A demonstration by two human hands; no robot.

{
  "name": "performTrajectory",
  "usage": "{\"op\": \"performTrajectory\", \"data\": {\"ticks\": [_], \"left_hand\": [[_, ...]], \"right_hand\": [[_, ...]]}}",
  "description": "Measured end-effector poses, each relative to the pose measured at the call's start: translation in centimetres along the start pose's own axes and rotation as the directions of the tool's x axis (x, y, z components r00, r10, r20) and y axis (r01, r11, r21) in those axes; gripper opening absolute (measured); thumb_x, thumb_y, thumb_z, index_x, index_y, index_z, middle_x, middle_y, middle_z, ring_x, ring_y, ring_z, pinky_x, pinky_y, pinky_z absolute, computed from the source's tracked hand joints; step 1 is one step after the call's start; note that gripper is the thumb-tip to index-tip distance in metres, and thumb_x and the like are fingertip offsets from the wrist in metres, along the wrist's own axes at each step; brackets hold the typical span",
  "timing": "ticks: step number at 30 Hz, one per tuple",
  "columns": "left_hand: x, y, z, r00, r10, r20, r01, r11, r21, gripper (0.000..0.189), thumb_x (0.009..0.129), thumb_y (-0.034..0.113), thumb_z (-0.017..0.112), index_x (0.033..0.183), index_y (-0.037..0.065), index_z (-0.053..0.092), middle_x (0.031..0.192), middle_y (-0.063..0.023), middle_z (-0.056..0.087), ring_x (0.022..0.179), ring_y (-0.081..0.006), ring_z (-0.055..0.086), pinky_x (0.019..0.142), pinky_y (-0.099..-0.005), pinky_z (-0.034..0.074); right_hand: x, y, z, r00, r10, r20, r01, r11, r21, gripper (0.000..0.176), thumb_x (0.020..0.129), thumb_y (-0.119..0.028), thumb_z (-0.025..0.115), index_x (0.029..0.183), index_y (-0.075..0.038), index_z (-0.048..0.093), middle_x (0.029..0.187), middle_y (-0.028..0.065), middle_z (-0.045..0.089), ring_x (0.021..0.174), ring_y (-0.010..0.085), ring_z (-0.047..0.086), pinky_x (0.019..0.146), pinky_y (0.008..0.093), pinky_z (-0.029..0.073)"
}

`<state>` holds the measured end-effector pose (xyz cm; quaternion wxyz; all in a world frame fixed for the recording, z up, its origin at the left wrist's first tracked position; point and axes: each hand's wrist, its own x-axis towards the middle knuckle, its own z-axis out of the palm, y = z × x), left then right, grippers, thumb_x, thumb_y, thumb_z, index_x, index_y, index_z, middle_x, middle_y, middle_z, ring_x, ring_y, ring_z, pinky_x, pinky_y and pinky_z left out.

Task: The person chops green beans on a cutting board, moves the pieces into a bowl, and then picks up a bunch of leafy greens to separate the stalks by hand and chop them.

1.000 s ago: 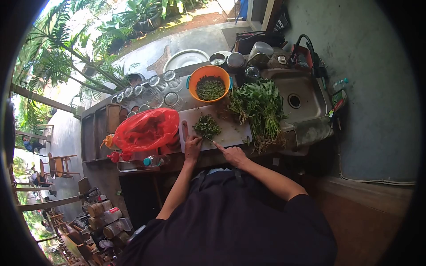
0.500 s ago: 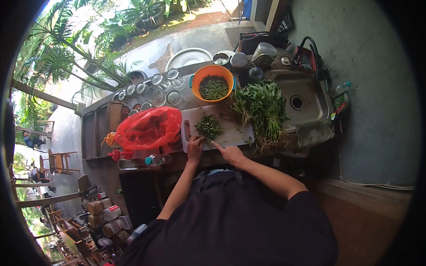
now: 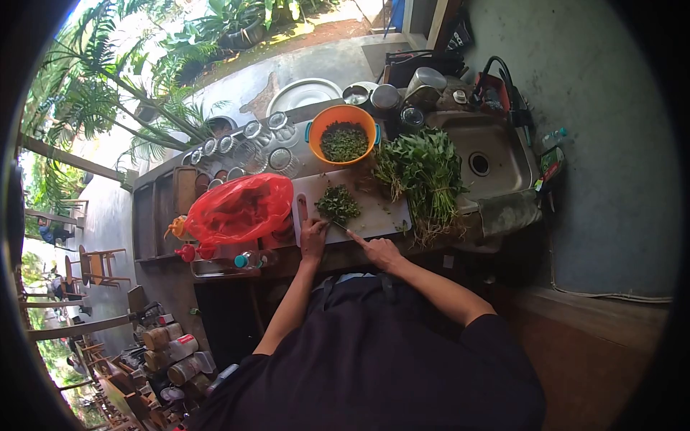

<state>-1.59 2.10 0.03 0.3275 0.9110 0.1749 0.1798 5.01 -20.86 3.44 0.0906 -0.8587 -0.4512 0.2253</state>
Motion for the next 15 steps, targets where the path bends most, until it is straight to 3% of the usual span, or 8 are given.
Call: {"op": "performTrajectory", "data": {"ticks": [5, 15], "left_hand": [[-0.2, 0.1, -0.8, 0.993, 0.101, 0.055, -0.100, 0.995, -0.022, 0.015, 0.082, 0.006, 0.069, 0.096, 0.004, 0.073, 0.094, -0.0122, 0.065, 0.094, -0.0306, 0.061, 0.084, -0.0401, 0.050], [-0.4, -0.2, 0.3, 0.998, 0.030, 0.054, -0.026, 0.997, -0.075, 0.015, 0.084, 0.006, 0.066, 0.097, 0.002, 0.073, 0.095, -0.0132, 0.067, 0.094, -0.0318, 0.064, 0.083, -0.0406, 0.051]], "right_hand": [[0.0, -1.0, -1.6, 0.999, -0.006, -0.050, 0.009, 0.998, 0.056, 0.078, 0.093, -0.014, 0.049, 0.158, -0.030, 0.008, 0.071, 0.0180, 0.065, 0.062, 0.0377, 0.064, 0.064, 0.0515, 0.052], [0.4, -2.6, -3.8, 1.000, 0.001, 0.016, -0.002, 0.998, 0.060, 0.074, 0.092, -0.014, 0.048, 0.157, -0.029, 0.017, 0.074, 0.0201, 0.066, 0.066, 0.0390, 0.065, 0.066, 0.0514, 0.053]]}}
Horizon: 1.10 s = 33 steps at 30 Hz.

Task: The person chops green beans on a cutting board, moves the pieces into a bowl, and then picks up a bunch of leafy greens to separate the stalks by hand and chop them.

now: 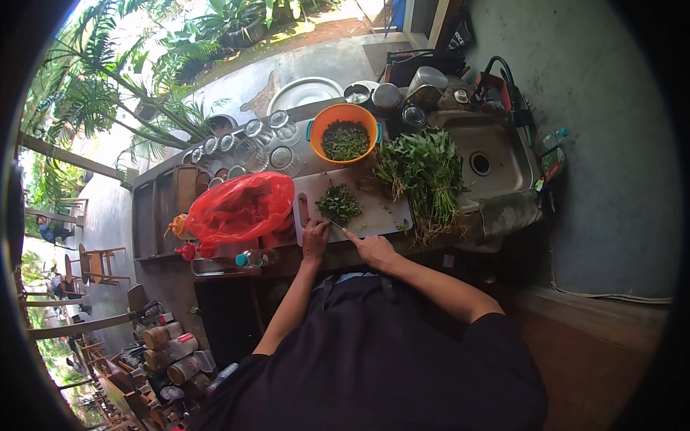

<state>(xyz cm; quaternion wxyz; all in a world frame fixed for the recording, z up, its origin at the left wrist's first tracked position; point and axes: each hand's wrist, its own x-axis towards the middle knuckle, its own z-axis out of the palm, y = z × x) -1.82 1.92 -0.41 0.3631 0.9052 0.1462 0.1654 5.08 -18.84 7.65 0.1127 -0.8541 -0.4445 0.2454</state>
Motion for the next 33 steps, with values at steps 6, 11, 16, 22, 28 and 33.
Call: {"op": "performTrajectory", "data": {"ticks": [6, 11, 16, 22, 28, 33], "left_hand": [[0.1, 0.2, -0.3, 1.000, -0.024, 0.002, 0.024, 1.000, -0.016, 0.014, 0.084, 0.006, 0.065, 0.096, 0.002, 0.073, 0.094, -0.0134, 0.067, 0.093, -0.0319, 0.064, 0.083, -0.0403, 0.051], [0.1, -0.2, -0.1, 1.000, -0.016, 0.007, 0.016, 1.000, -0.012, 0.016, 0.084, 0.007, 0.067, 0.098, 0.004, 0.073, 0.096, -0.0138, 0.067, 0.092, -0.0317, 0.064, 0.082, -0.0403, 0.051], [0.3, -0.1, -0.2, 0.999, -0.014, -0.030, 0.016, 0.999, 0.042, 0.013, 0.083, 0.009, 0.069, 0.093, 0.004, 0.073, 0.092, -0.0126, 0.066, 0.090, -0.0312, 0.063, 0.082, -0.0402, 0.050], [0.3, -0.2, -0.5, 0.999, -0.018, -0.043, 0.021, 0.998, 0.055, 0.013, 0.082, 0.012, 0.072, 0.092, 0.004, 0.073, 0.093, -0.0115, 0.065, 0.091, -0.0312, 0.062, 0.082, -0.0407, 0.049], [-0.1, -0.2, -0.6, 0.998, 0.058, -0.038, -0.055, 0.995, 0.083, 0.011, 0.083, 0.010, 0.071, 0.092, 0.004, 0.074, 0.093, -0.0111, 0.064, 0.092, -0.0300, 0.062, 0.082, -0.0402, 0.050], [0.0, -0.6, 0.2, 1.000, 0.016, -0.007, -0.015, 0.999, 0.043, 0.014, 0.083, 0.008, 0.069, 0.094, 0.003, 0.073, 0.096, -0.0126, 0.066, 0.092, -0.0319, 0.064, 0.082, -0.0409, 0.051]], "right_hand": [[0.2, 0.3, 1.0, 0.995, 0.034, 0.097, -0.030, 0.999, -0.034, 0.077, 0.091, -0.010, 0.046, 0.158, -0.029, 0.012, 0.083, 0.0212, 0.067, 0.074, 0.0396, 0.067, 0.073, 0.0534, 0.053], [1.8, 0.9, 3.4, 0.999, 0.011, -0.047, -0.014, 0.997, -0.071, 0.081, 0.092, -0.009, 0.046, 0.158, -0.031, 0.006, 0.070, 0.0170, 0.066, 0.062, 0.0372, 0.065, 0.064, 0.0523, 0.053], [1.6, 1.2, 3.1, 0.999, 0.003, -0.049, -0.005, 1.000, -0.031, 0.079, 0.093, -0.010, 0.046, 0.158, -0.032, 0.006, 0.072, 0.0181, 0.066, 0.064, 0.0382, 0.065, 0.064, 0.0534, 0.052], [-0.4, 2.1, 2.9, 1.000, 0.014, 0.013, -0.014, 1.000, 0.004, 0.077, 0.095, -0.014, 0.046, 0.158, -0.032, 0.007, 0.073, 0.0191, 0.065, 0.065, 0.0385, 0.065, 0.066, 0.0520, 0.052], [-0.4, 2.1, 1.9, 1.000, 0.007, -0.012, -0.007, 1.000, 0.012, 0.077, 0.094, -0.015, 0.048, 0.158, -0.031, 0.009, 0.073, 0.0187, 0.066, 0.067, 0.0382, 0.065, 0.068, 0.0516, 0.052], [-0.2, 0.4, 0.8, 1.000, 0.015, -0.024, -0.014, 1.000, 0.015, 0.076, 0.094, -0.015, 0.049, 0.158, -0.030, 0.010, 0.073, 0.0186, 0.066, 0.067, 0.0392, 0.064, 0.069, 0.0523, 0.051]]}}
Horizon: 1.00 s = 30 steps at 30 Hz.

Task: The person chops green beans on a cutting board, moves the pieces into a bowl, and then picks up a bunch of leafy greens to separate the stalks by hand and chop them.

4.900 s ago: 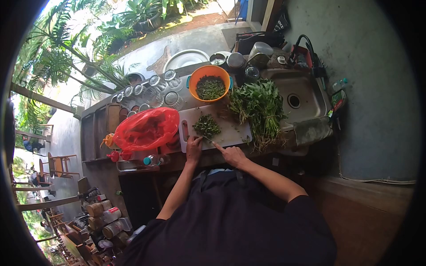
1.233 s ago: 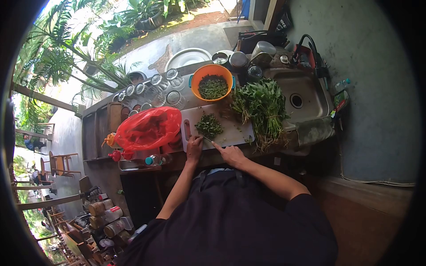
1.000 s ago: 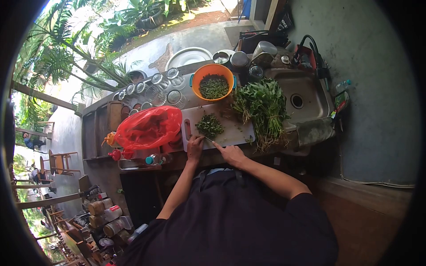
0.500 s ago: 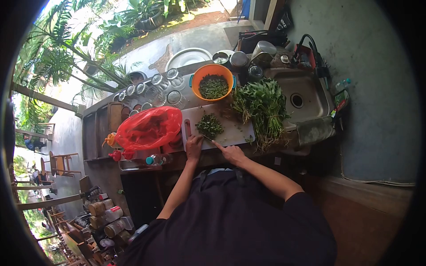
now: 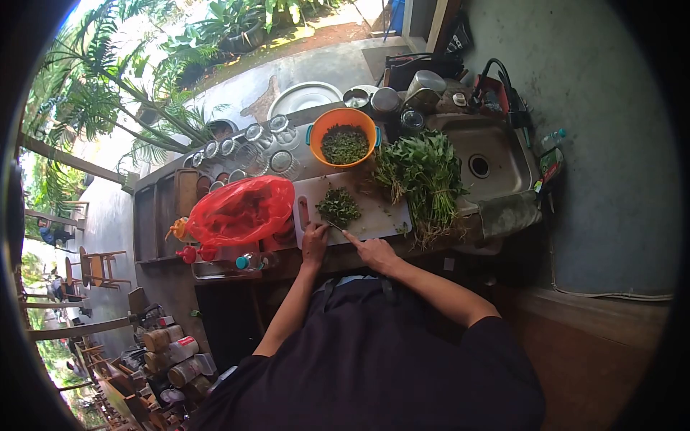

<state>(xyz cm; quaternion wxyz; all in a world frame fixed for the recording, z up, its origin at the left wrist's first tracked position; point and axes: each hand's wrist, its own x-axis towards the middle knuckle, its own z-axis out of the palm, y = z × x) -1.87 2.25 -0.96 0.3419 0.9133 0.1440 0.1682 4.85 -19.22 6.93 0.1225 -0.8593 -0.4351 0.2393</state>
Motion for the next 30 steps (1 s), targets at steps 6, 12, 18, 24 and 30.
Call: {"op": "performTrajectory", "data": {"ticks": [6, 12, 18, 24, 30], "left_hand": [[0.4, 0.5, 0.2, 0.999, -0.037, 0.012, 0.037, 0.999, -0.038, 0.014, 0.084, 0.005, 0.066, 0.095, 0.000, 0.072, 0.097, -0.0154, 0.067, 0.096, -0.0332, 0.064, 0.085, -0.0411, 0.051], [0.8, 0.9, -0.4, 1.000, -0.011, -0.028, 0.012, 1.000, 0.024, 0.010, 0.082, 0.007, 0.070, 0.091, 0.002, 0.073, 0.092, -0.0124, 0.066, 0.094, -0.0315, 0.061, 0.084, -0.0404, 0.050], [0.6, 0.8, -0.1, 0.998, -0.003, -0.067, 0.005, 1.000, 0.022, 0.010, 0.082, 0.010, 0.071, 0.090, 0.004, 0.073, 0.090, -0.0114, 0.066, 0.092, -0.0311, 0.060, 0.083, -0.0407, 0.049], [0.7, 0.5, -0.2, 0.993, -0.108, -0.043, 0.108, 0.994, -0.003, 0.010, 0.082, 0.012, 0.072, 0.089, 0.006, 0.073, 0.089, -0.0111, 0.065, 0.090, -0.0313, 0.060, 0.082, -0.0404, 0.049], [0.5, 0.5, -0.6, 0.999, 0.040, -0.025, -0.038, 0.997, 0.060, 0.011, 0.083, 0.011, 0.071, 0.090, 0.004, 0.073, 0.088, -0.0116, 0.064, 0.090, -0.0312, 0.060, 0.082, -0.0406, 0.050]], "right_hand": [[0.5, 0.1, -0.2, 1.000, 0.001, 0.030, 0.000, 1.000, -0.014, 0.076, 0.093, -0.015, 0.050, 0.158, -0.029, 0.013, 0.074, 0.0193, 0.066, 0.066, 0.0391, 0.064, 0.066, 0.0522, 0.052], [0.6, 0.8, 1.1, 0.999, -0.036, 0.009, 0.036, 0.998, -0.053, 0.079, 0.092, -0.014, 0.050, 0.158, -0.030, 0.010, 0.073, 0.0189, 0.066, 0.066, 0.0383, 0.065, 0.064, 0.0515, 0.052], [1.8, 0.8, 2.6, 0.999, 0.001, 0.038, 0.002, 0.998, -0.061, 0.082, 0.091, -0.010, 0.048, 0.158, -0.027, 0.005, 0.076, 0.0200, 0.067, 0.066, 0.0394, 0.065, 0.066, 0.0525, 0.052], [0.9, 1.6, 2.9, 0.999, -0.040, -0.021, 0.040, 0.999, -0.026, 0.080, 0.092, -0.010, 0.046, 0.158, -0.028, 0.005, 0.074, 0.0197, 0.066, 0.066, 0.0393, 0.065, 0.065, 0.0527, 0.052], [-0.4, 1.9, 2.5, 0.999, -0.013, -0.034, 0.013, 1.000, -0.007, 0.078, 0.093, -0.013, 0.048, 0.158, -0.031, 0.008, 0.072, 0.0193, 0.064, 0.065, 0.0393, 0.064, 0.067, 0.0528, 0.052]]}}
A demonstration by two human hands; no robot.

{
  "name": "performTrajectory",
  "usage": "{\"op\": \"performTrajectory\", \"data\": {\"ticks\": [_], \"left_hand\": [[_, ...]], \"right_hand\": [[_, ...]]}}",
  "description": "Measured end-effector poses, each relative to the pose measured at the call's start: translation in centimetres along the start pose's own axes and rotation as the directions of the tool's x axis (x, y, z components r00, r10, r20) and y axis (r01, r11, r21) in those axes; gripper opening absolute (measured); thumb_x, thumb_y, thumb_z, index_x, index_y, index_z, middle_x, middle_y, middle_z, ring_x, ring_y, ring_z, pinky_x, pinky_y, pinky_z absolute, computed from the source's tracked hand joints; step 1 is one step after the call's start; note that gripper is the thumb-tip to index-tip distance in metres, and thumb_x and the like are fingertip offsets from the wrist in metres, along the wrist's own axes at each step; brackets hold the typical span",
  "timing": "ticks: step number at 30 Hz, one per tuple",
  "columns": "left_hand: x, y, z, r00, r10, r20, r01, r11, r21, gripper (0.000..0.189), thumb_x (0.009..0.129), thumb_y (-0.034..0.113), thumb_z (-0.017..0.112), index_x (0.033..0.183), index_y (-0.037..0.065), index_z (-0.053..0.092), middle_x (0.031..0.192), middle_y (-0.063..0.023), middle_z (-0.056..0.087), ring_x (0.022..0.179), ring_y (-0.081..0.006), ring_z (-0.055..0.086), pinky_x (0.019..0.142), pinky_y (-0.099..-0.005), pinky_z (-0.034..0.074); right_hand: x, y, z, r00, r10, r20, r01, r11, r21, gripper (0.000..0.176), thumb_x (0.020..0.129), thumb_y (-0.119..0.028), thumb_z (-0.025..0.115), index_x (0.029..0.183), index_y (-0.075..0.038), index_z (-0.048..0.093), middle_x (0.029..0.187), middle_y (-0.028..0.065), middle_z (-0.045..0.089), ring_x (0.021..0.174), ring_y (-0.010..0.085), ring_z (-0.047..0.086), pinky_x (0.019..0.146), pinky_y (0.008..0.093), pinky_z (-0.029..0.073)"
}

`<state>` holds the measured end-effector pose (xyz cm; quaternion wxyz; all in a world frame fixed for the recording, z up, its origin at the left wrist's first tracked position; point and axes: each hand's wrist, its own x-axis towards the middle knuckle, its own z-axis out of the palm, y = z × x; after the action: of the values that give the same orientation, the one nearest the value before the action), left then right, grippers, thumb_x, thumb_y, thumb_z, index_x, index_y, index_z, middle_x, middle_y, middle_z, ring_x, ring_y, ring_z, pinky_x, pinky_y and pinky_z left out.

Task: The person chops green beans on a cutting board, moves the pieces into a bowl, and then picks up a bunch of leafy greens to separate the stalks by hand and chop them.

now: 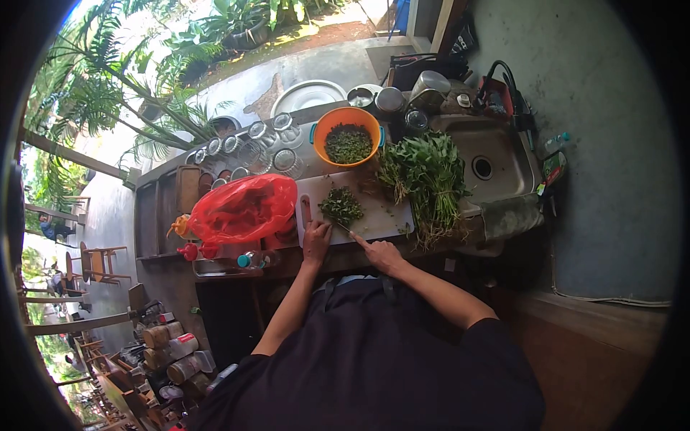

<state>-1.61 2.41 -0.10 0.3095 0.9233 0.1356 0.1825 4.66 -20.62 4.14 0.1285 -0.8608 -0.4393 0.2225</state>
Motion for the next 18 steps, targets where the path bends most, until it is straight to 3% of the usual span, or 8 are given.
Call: {"op": "performTrajectory", "data": {"ticks": [9, 11, 18], "left_hand": [[0.1, -0.1, 0.6, 0.997, -0.070, 0.015, 0.070, 0.997, 0.012, 0.013, 0.081, 0.012, 0.072, 0.092, 0.005, 0.073, 0.090, -0.0112, 0.065, 0.092, -0.0305, 0.060, 0.083, -0.0408, 0.050], [0.1, 0.2, 0.4, 0.989, -0.146, 0.003, 0.146, 0.989, 0.028, 0.012, 0.080, 0.014, 0.073, 0.090, 0.008, 0.075, 0.090, -0.0085, 0.066, 0.093, -0.0290, 0.060, 0.083, -0.0399, 0.049], [0.2, 0.0, 0.4, 0.980, -0.200, -0.012, 0.200, 0.979, 0.037, 0.010, 0.079, 0.019, 0.076, 0.088, 0.013, 0.077, 0.090, -0.0039, 0.067, 0.093, -0.0272, 0.059, 0.082, -0.0382, 0.049]], "right_hand": [[-0.1, -2.1, -2.7, 1.000, 0.007, 0.030, -0.007, 1.000, 0.028, 0.076, 0.093, -0.015, 0.049, 0.158, -0.030, 0.013, 0.071, 0.0201, 0.065, 0.066, 0.0403, 0.064, 0.067, 0.0529, 0.053], [0.2, -2.4, -3.2, 0.996, 0.027, 0.091, -0.026, 1.000, -0.007, 0.076, 0.092, -0.013, 0.048, 0.158, -0.030, 0.013, 0.077, 0.0205, 0.066, 0.071, 0.0395, 0.066, 0.071, 0.0528, 0.053], [1.5, -1.7, -2.3, 0.991, 0.000, 0.132, 0.002, 1.000, -0.016, 0.077, 0.091, -0.011, 0.047, 0.158, -0.029, 0.013, 0.078, 0.0211, 0.067, 0.071, 0.0408, 0.067, 0.069, 0.0534, 0.053]]}}
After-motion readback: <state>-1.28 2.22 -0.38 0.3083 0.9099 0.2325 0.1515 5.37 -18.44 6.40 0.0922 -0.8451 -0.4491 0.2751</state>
